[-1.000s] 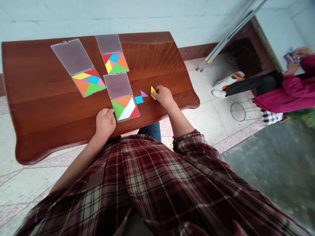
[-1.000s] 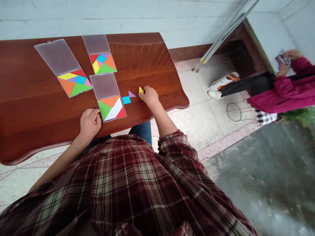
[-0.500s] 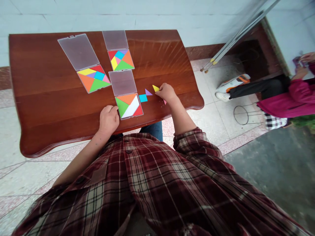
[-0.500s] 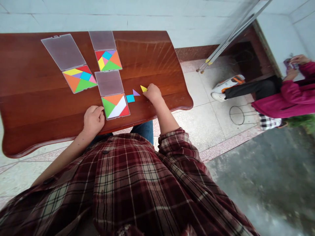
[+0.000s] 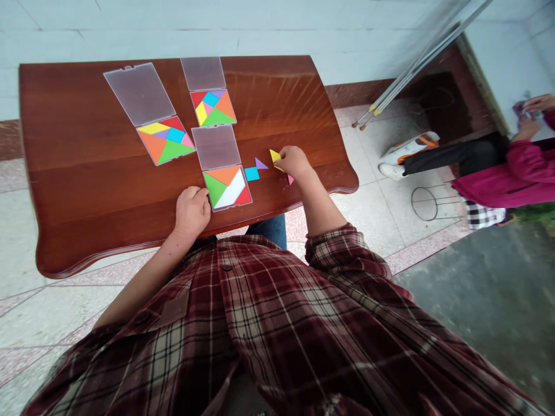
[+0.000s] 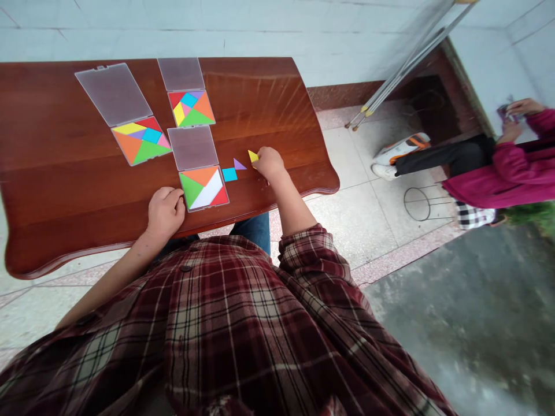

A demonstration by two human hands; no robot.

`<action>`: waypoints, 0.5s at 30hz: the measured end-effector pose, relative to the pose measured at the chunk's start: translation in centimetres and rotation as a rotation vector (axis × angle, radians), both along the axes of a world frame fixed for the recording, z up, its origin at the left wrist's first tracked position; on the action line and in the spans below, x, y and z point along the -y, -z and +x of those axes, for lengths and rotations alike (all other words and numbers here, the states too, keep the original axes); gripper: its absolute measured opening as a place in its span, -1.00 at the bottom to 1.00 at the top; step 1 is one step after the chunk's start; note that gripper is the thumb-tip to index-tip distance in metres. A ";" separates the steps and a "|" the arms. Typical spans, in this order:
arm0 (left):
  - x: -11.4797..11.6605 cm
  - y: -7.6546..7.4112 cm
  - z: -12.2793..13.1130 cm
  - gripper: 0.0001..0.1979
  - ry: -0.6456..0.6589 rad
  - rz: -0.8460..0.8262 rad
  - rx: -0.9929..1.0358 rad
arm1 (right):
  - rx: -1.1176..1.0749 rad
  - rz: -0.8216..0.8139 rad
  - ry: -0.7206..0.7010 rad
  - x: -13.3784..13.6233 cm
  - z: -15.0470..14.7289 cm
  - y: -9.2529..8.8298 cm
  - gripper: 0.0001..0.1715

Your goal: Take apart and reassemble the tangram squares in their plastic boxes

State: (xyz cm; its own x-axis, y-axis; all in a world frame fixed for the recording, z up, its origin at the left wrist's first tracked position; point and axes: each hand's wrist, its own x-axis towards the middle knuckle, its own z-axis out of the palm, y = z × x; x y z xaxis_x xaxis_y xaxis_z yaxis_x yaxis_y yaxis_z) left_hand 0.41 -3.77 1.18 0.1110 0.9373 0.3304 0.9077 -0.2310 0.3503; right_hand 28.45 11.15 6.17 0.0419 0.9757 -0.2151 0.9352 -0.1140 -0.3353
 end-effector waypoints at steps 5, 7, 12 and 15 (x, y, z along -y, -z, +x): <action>0.0 0.0 0.0 -0.76 0.004 -0.024 0.050 | -0.287 0.015 -0.059 1.6 -1.0 -0.9 -0.99; 0.0 0.0 0.0 -0.76 0.005 -0.030 0.065 | -0.473 -0.070 -0.081 2.5 -2.3 -1.2 -0.95; 0.0 0.0 0.0 -0.77 0.007 -0.044 0.068 | -0.677 -0.228 -0.019 4.5 -5.7 -0.7 -0.83; 0.0 -0.1 0.1 -0.76 0.017 -0.034 0.035 | -0.663 -0.239 0.029 4.7 -6.5 0.2 -0.79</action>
State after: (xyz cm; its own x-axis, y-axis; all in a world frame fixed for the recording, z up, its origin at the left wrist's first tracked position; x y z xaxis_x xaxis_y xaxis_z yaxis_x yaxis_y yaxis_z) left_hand 0.48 -3.76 1.27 0.1163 0.9460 0.3027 0.8908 -0.2341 0.3894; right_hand 21.93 6.41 5.92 -0.1471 0.8991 -0.4124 0.5383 -0.2770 -0.7959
